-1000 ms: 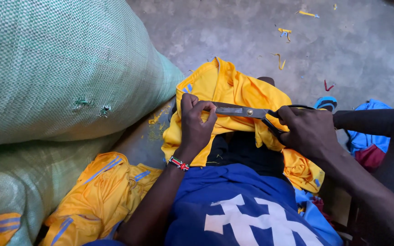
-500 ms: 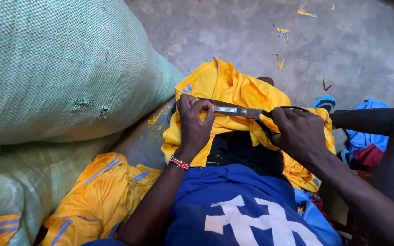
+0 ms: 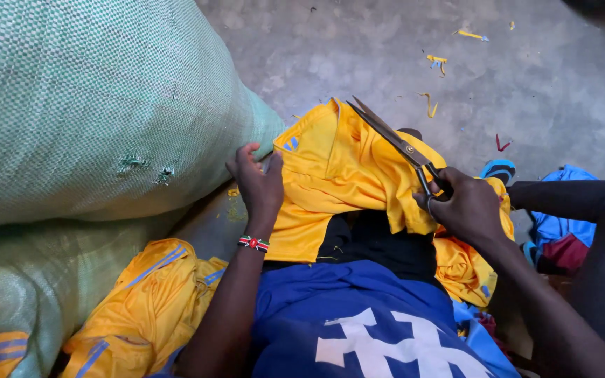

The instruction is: Trim excess fabric and threads from yellow garments using large scissors

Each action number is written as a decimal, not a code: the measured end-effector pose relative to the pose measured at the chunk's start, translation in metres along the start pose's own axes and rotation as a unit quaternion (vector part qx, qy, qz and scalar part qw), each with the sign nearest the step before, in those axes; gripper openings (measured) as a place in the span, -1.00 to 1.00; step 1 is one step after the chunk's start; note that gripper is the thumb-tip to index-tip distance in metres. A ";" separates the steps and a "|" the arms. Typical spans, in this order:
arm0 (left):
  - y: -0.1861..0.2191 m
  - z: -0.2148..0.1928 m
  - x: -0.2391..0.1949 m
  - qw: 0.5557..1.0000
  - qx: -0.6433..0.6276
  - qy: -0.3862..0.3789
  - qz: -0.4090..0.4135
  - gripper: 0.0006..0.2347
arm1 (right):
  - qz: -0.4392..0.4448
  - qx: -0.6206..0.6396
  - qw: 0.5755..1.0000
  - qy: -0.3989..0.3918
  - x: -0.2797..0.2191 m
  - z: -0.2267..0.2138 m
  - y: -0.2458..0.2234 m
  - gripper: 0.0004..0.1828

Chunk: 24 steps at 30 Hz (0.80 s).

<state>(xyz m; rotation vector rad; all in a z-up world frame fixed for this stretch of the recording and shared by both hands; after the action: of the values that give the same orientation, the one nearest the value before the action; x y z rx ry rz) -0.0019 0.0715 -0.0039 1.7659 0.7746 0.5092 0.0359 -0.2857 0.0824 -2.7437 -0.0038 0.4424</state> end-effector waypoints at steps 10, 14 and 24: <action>0.008 -0.018 0.007 0.985 0.150 -0.089 0.003 -0.67 | 0.036 0.123 0.991 -0.036 0.013 0.044 0.022 -0.71; -0.012 -0.047 0.003 0.964 0.194 -0.160 -0.082 -0.71 | 0.032 0.143 0.987 -0.061 0.021 0.057 0.033 -0.85; 0.062 0.029 0.042 0.922 0.277 -0.121 0.241 -0.70 | 0.038 0.136 0.989 -0.048 0.023 0.056 0.003 -0.90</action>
<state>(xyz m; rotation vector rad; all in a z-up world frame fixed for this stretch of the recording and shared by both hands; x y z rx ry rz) 0.0625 0.0702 0.0442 2.5197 0.3082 0.3962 0.0406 -0.2675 0.0246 -2.4586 0.1267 0.5533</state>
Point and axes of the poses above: each hand's wrist, its own x-axis towards the middle knuckle, its own z-axis out of the palm, y = z × x, the point moved 4 cm from there along x, towards the middle knuckle, and after that the axes turned 1 degree about -y, right-handed, at the moved point
